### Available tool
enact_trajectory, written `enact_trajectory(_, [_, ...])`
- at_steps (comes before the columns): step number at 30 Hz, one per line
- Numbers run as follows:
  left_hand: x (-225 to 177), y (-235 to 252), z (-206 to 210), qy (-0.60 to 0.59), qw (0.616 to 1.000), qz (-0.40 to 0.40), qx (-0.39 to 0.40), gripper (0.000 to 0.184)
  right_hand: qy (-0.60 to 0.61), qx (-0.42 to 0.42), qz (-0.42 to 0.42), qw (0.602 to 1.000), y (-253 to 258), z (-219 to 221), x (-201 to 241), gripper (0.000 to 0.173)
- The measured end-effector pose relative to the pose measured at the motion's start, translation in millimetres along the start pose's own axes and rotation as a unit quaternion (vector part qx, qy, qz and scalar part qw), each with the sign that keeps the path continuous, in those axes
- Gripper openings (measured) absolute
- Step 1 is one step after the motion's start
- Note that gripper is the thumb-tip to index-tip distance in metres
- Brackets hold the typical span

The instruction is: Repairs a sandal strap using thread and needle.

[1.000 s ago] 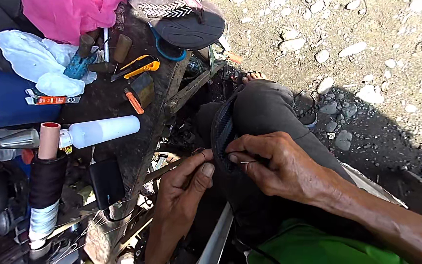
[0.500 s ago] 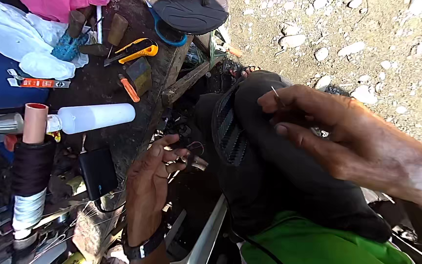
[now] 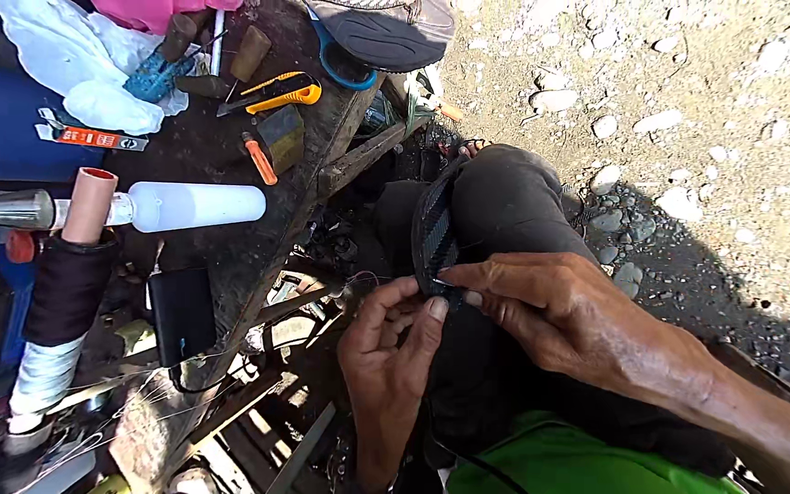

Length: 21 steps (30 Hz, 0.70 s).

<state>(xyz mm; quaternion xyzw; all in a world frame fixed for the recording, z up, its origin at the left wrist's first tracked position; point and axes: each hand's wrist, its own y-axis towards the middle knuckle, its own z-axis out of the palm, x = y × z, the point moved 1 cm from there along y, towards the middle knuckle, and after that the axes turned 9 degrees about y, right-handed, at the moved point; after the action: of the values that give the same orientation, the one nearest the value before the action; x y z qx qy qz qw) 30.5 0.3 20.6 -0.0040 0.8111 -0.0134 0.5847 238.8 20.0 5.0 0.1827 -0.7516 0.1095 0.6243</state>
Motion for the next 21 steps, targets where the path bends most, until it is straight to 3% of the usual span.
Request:
enact_trajectory(10, [4.2,0.5,2.7,-0.013,1.000,0.021,-0.001,0.020,-0.053,0.020,0.004,0.998,5.9,-9.4,7.9,0.032])
enact_trajectory(17, [6.3,2.6,11.9,-0.003,0.998,0.052,-0.021,0.019,-0.265,0.075,-0.040,0.960,22.6,-24.7,37.8,0.035])
enact_trajectory(21, [8.1,5.7,22.7,0.004,0.996,0.068,-0.052,0.018,-0.341,0.138,-0.040,0.929,40.5,-32.8,53.9,0.024])
